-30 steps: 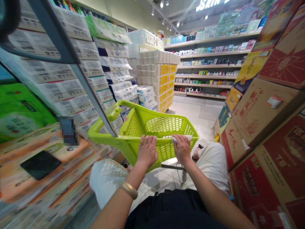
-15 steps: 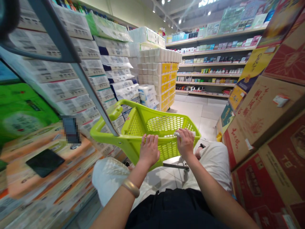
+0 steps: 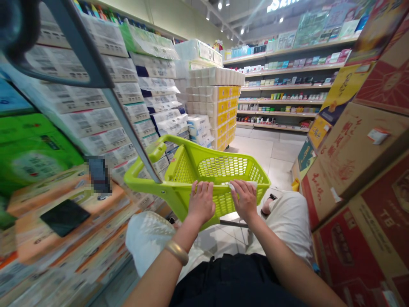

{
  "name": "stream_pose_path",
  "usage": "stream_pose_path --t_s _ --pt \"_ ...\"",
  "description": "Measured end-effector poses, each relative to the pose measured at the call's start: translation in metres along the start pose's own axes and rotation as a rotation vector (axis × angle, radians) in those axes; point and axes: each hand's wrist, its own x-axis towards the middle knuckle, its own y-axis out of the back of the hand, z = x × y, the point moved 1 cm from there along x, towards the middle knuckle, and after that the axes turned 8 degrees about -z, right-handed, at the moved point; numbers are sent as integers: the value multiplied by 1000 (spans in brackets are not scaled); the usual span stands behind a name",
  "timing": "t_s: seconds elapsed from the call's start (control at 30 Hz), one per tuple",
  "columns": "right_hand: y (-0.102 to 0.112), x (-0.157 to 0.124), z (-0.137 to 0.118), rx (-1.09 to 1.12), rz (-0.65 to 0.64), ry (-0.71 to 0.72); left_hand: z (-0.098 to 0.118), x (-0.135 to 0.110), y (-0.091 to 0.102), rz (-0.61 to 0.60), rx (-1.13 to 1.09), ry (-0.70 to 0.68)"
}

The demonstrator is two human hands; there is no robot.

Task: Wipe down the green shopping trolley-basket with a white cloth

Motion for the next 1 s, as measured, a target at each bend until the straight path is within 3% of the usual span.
stream_pose_path --t_s 0.13,0.2,0.33,0.4,0.67,0.8,0.9,1.0 --pt "0 -3 13 -33 65 -103 1 1 -2 2 -7 4" --pt "-3 0 -1 -10 64 -121 2 2 -2 9 -15 7" --pt "-10 10 -43 72 -48 -13 2 2 0 18 -27 7" --pt "-10 13 -52 96 -83 25 1 1 1 15 -24 7" --pt "2 5 1 81 24 -64 1 0 0 2 -5 6" --pt "-2 6 -16 92 26 -90 3 2 1 5 -10 12" --pt "-5 13 -40 111 -20 -38 2 3 1 2 -15 13" --pt "-5 16 -45 93 -57 3 1 2 1 -2 -18 9"
